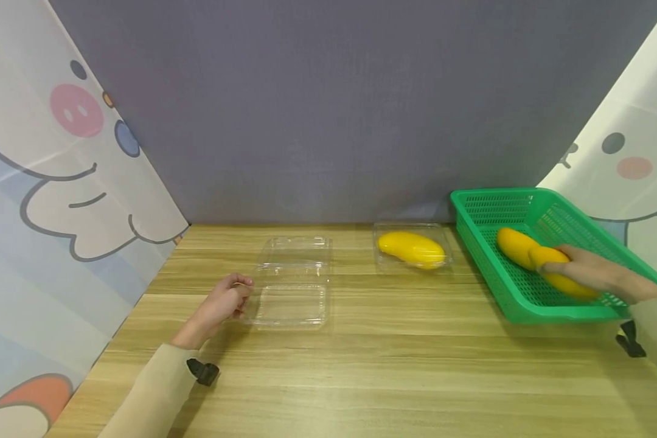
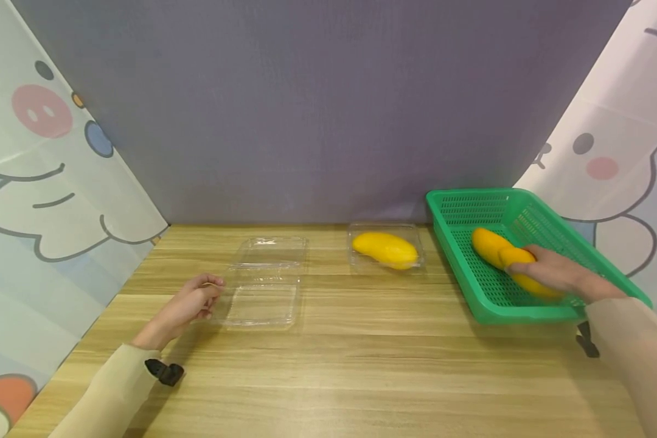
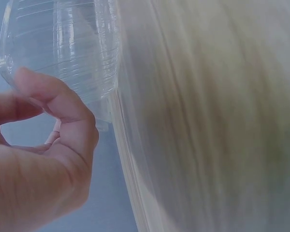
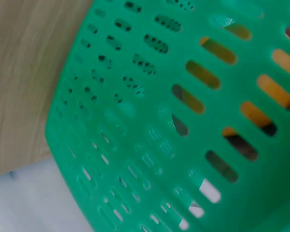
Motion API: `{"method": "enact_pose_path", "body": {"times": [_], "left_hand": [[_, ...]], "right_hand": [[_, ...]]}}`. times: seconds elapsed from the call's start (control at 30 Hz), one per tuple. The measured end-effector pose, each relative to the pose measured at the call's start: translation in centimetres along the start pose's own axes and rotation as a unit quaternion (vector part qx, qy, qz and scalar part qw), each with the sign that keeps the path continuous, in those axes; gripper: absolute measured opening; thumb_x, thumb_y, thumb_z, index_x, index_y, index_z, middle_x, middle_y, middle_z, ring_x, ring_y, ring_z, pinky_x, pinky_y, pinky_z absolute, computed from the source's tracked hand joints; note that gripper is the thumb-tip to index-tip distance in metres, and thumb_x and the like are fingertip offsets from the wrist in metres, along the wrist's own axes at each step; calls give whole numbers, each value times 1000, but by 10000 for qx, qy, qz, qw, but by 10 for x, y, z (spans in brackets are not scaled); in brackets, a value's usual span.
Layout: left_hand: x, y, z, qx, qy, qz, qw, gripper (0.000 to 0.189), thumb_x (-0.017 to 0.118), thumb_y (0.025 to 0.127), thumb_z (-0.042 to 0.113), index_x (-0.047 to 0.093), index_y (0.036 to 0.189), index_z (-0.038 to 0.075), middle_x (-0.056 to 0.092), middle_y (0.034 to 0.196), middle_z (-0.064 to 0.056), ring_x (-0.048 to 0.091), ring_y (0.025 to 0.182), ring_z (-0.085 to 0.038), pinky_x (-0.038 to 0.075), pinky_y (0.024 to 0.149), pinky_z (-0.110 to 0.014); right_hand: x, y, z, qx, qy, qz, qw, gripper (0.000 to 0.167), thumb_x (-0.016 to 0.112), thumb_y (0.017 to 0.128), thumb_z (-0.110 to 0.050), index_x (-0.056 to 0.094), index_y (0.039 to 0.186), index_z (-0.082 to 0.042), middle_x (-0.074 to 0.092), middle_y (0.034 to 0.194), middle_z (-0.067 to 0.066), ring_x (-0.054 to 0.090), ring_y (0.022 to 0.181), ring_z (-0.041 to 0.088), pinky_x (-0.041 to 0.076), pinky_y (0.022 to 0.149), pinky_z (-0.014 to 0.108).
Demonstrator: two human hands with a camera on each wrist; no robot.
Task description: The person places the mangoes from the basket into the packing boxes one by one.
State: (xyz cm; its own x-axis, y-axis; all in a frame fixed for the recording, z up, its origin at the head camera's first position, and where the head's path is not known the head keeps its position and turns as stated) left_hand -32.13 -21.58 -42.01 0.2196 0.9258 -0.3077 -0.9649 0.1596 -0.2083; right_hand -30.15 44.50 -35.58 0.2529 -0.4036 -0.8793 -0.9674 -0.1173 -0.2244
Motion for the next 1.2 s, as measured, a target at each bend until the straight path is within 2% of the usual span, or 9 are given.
{"method": "enact_pose_path", "body": {"times": [0.27, 0.47, 0.87, 1.2], "left_hand": [[2, -1, 0, -15, 14, 20, 10000, 32, 42, 103, 9, 42, 131, -7, 47, 86, -9, 44, 69, -18, 47, 59, -30], [3, -2, 2, -17, 48, 14, 10000, 32, 42, 104, 10, 42, 131, -7, 47, 85, -8, 44, 69, -18, 48, 60, -31], [8, 0, 3, -28, -36, 18, 10000, 31, 43, 102, 8, 44, 130, -7, 47, 82, -9, 45, 67, -18, 48, 59, -30], [14, 0, 5, 41, 19, -48, 10000, 34, 43, 102, 10, 43, 132, -6, 45, 80, -7, 43, 67, -18, 48, 59, -31]], "right_hand": [[0, -1, -1, 137, 238, 41, 9996, 83, 44, 105, -47, 19, 145, 22, 52, 120, 35, 55, 94, 36, 46, 68, 39], [-2, -2, -6, 66, 257, 176, 9995, 82, 45, 105, -47, 20, 146, 20, 54, 118, 32, 55, 92, 33, 44, 67, 34], [-7, -2, -31, -126, 173, 477, 9986, 75, 45, 106, -42, 24, 146, 18, 56, 111, 24, 53, 83, 25, 43, 66, 33], [-13, 0, -44, -273, 274, 760, 9964, 77, 48, 105, -42, 24, 149, 16, 55, 117, 29, 55, 84, 26, 44, 66, 34]]}}
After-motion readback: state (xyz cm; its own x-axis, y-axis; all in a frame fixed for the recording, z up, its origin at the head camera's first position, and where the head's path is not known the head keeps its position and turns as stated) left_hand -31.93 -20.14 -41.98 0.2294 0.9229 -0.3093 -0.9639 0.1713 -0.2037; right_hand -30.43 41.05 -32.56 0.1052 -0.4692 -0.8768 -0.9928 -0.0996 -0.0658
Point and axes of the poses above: each hand's wrist, its own y-axis towards the middle knuckle, its own x-axis out of the palm, z = x × y, the point moved 10 cm from there along y, towards the middle knuckle
